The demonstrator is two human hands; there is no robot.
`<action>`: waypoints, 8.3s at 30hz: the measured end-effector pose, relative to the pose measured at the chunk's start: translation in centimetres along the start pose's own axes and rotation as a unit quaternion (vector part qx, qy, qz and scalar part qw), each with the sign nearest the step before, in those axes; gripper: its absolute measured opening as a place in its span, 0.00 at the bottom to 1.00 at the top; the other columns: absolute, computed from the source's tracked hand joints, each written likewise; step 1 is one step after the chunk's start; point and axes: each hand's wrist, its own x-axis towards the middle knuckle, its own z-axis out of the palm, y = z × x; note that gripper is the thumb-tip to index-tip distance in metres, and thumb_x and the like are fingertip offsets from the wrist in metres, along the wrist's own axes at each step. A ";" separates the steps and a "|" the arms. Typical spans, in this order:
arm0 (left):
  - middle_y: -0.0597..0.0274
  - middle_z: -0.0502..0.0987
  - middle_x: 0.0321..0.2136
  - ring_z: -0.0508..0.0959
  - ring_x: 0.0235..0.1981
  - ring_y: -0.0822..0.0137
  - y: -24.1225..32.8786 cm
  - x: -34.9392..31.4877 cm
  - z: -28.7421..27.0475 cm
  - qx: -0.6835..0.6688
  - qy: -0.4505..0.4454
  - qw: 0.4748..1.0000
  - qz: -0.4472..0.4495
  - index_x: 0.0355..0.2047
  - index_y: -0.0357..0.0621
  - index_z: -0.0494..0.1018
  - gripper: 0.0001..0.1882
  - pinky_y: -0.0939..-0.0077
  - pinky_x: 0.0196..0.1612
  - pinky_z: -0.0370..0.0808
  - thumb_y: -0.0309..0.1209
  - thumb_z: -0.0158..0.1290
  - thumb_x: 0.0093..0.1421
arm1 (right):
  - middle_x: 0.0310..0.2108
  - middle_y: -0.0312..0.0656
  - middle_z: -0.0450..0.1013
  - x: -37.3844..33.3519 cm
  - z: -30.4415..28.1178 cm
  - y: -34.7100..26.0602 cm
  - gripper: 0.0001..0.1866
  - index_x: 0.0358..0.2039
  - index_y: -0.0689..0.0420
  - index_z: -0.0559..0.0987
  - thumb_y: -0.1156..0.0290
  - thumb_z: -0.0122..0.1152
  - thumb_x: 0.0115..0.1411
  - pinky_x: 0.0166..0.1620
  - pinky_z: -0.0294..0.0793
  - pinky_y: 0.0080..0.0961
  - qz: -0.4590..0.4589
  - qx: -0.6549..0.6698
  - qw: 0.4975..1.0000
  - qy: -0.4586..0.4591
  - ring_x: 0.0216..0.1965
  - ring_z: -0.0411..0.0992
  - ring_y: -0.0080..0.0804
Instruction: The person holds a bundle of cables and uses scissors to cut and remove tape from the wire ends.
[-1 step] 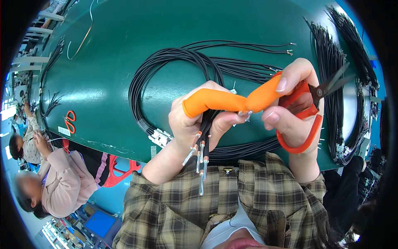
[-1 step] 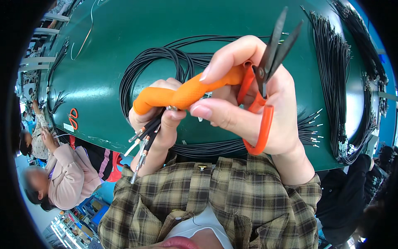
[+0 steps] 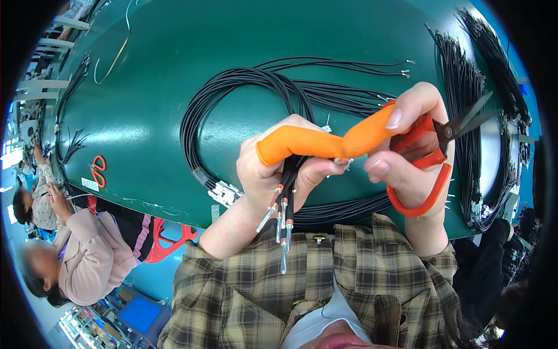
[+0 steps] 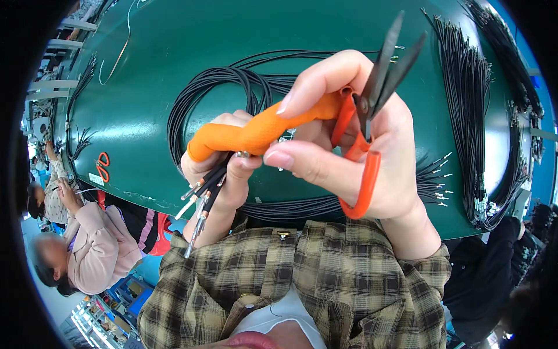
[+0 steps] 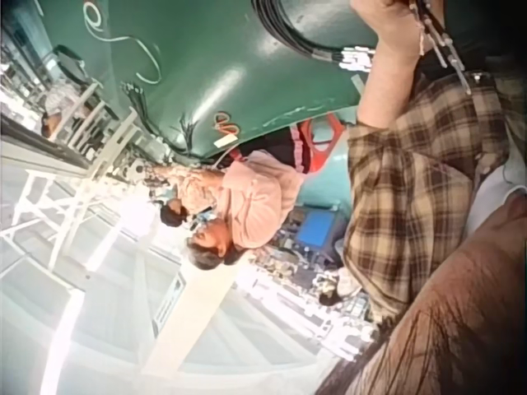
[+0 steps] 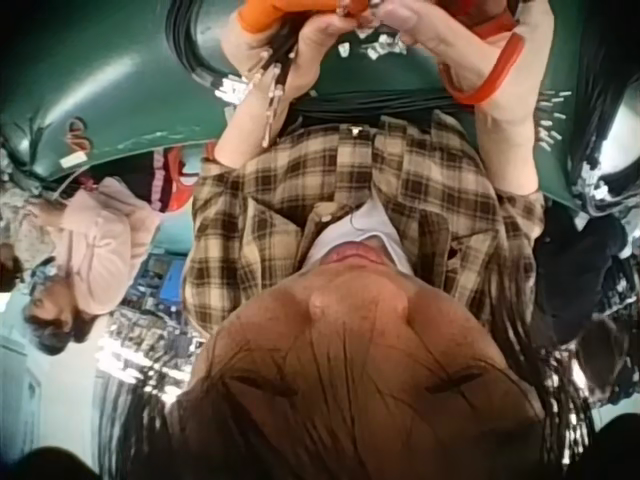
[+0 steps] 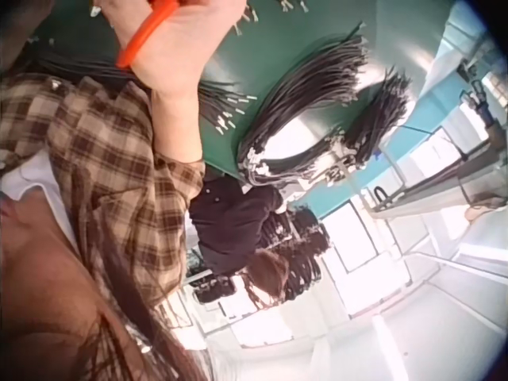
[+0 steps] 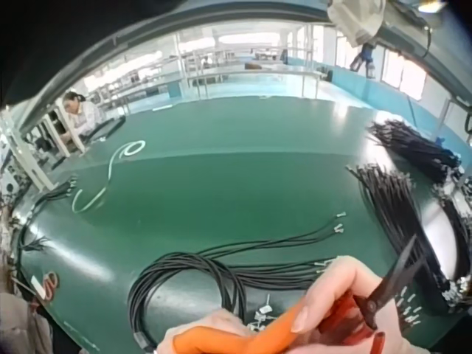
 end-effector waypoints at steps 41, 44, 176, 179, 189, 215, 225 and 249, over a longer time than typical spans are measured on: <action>0.56 0.72 0.30 0.78 0.33 0.59 -0.4 -0.4 0.0 -0.109 -0.027 0.993 0.038 0.30 0.34 0.69 0.09 0.77 0.32 0.76 0.29 0.47 0.60 | 0.15 0.36 0.67 -3.3 0.6 0.7 0.27 0.25 0.59 0.70 0.44 0.41 0.59 0.16 0.63 0.14 0.334 0.210 0.856 -0.334 0.12 0.65 0.18; 0.55 0.73 0.30 0.78 0.33 0.59 -0.4 -0.4 0.0 -0.106 -0.027 0.993 0.037 0.31 0.33 0.69 0.09 0.78 0.31 0.76 0.29 0.47 0.60 | 0.13 0.35 0.66 -3.4 0.6 0.7 0.27 0.25 0.58 0.71 0.44 0.41 0.59 0.15 0.61 0.13 0.348 0.214 0.850 -0.333 0.11 0.64 0.18; 0.64 0.69 0.16 0.69 0.13 0.67 -0.8 -0.4 2.0 0.270 -0.090 0.944 0.170 0.30 0.38 0.74 0.18 0.78 0.14 0.62 0.24 0.64 0.36 | 0.22 0.36 0.65 -2.6 -3.2 -2.6 0.13 0.23 0.57 0.66 0.85 0.60 0.44 0.27 0.61 0.16 0.069 -0.293 0.954 0.011 0.22 0.60 0.20; 0.64 0.69 0.16 0.69 0.13 0.68 -0.7 -0.4 1.9 0.277 -0.099 0.942 0.164 0.31 0.39 0.74 0.18 0.78 0.14 0.63 0.25 0.64 0.36 | 0.22 0.36 0.65 -3.1 -3.3 -1.7 0.14 0.22 0.57 0.63 0.84 0.60 0.46 0.27 0.60 0.15 0.079 -0.236 0.968 0.030 0.22 0.58 0.19; 0.67 0.74 0.18 0.66 0.11 0.73 -0.8 -0.7 2.1 0.245 -0.091 0.962 0.083 0.35 0.39 0.74 0.21 0.81 0.15 0.62 0.23 0.63 0.37 | 0.17 0.34 0.67 -3.5 -4.4 0.1 0.18 0.16 0.52 0.63 0.81 0.66 0.39 0.22 0.57 0.22 -0.202 -0.379 0.901 -0.055 0.17 0.61 0.29; 0.63 0.74 0.19 0.75 0.19 0.66 -0.6 -0.8 1.8 0.233 -0.052 0.968 0.078 0.32 0.38 0.73 0.16 0.78 0.19 0.69 0.24 0.62 0.39 | 0.35 0.45 0.67 -4.3 -3.0 1.4 0.23 0.37 0.61 0.62 0.88 0.63 0.43 0.36 0.73 0.20 -0.081 -0.156 0.984 0.038 0.34 0.72 0.29; 0.62 0.76 0.20 0.76 0.20 0.66 -0.7 -0.5 1.2 0.126 -0.104 0.986 0.006 0.30 0.39 0.75 0.12 0.77 0.23 0.71 0.26 0.60 0.42 | 0.25 0.39 0.71 -2.4 -5.0 1.3 0.14 0.26 0.59 0.69 0.85 0.64 0.43 0.26 0.70 0.21 -0.202 -0.329 0.921 0.047 0.26 0.71 0.27; 0.61 0.75 0.26 0.68 0.15 0.79 0.4 0.4 0.6 0.026 -0.024 0.997 -0.068 0.38 0.33 0.71 0.19 0.86 0.20 0.66 0.28 0.61 0.46 | 0.36 0.52 0.68 -1.1 -3.3 3.0 0.20 0.36 0.57 0.59 0.85 0.59 0.49 0.36 0.76 0.24 -0.170 -0.044 0.984 -0.041 0.35 0.73 0.34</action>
